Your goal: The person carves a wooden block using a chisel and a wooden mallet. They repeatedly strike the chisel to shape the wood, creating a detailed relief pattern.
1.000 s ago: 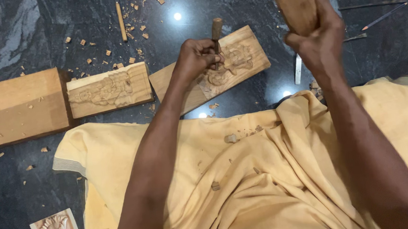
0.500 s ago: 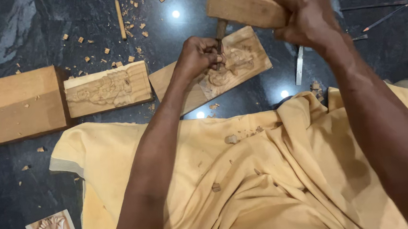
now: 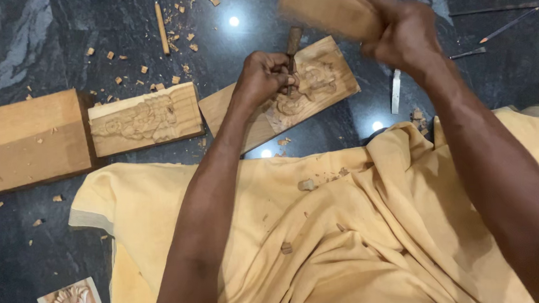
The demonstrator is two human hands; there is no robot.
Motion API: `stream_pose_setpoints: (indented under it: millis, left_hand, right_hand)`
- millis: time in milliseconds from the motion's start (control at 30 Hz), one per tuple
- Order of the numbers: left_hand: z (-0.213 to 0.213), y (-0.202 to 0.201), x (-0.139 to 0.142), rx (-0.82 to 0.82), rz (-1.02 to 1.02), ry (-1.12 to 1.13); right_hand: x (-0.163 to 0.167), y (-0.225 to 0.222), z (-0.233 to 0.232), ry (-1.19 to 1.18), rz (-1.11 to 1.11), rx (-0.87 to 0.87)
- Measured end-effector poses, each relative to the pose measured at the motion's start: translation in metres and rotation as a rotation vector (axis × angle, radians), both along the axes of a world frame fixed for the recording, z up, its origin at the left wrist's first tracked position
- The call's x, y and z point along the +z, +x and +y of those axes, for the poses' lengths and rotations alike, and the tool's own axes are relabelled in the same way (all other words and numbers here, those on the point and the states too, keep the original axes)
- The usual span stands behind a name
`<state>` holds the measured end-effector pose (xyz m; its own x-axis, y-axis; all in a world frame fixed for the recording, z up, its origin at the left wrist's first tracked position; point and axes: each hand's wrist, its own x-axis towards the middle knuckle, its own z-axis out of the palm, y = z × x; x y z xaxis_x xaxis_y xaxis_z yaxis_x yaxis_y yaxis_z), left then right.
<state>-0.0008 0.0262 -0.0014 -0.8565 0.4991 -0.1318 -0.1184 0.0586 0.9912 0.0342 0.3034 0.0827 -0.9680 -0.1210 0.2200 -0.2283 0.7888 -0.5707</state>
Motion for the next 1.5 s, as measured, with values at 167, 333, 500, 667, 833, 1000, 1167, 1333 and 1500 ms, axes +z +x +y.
stream_pose_setpoints:
  millis: [167,333,500,667,833,1000,1167,1333,1500]
  left_hand:
    - [0.003,0.000,-0.009,0.014,-0.014,0.039]
    - [0.003,0.001,-0.015,-0.001,0.061,0.029]
    - [-0.002,0.005,-0.016,0.086,0.004,0.176]
    - [-0.011,0.001,-0.016,0.099,-0.116,0.285]
    - [-0.009,0.002,-0.018,0.079,-0.078,0.209]
    - [-0.007,0.003,-0.016,0.079,-0.066,0.168]
    - [-0.006,0.005,-0.011,0.084,-0.005,0.115]
    - [-0.009,0.004,-0.006,0.070,-0.035,0.108]
    - [-0.008,0.004,-0.012,0.077,-0.036,0.130]
  right_hand:
    - [-0.002,0.008,-0.005,-0.070,-0.012,-0.101]
    - [0.004,0.008,-0.005,0.085,0.015,-0.022]
    - [0.013,0.015,-0.007,-0.223,0.109,-0.064]
    - [0.024,0.026,-0.007,-0.157,0.234,0.030]
    - [0.025,0.031,-0.012,-0.171,0.237,0.023]
    - [0.026,0.027,-0.013,-0.216,0.208,0.044]
    - [0.024,0.017,-0.013,-0.119,0.182,-0.038]
    - [0.016,0.005,-0.010,-0.045,0.234,-0.020]
    - [0.012,-0.001,-0.005,-0.007,0.286,0.001]
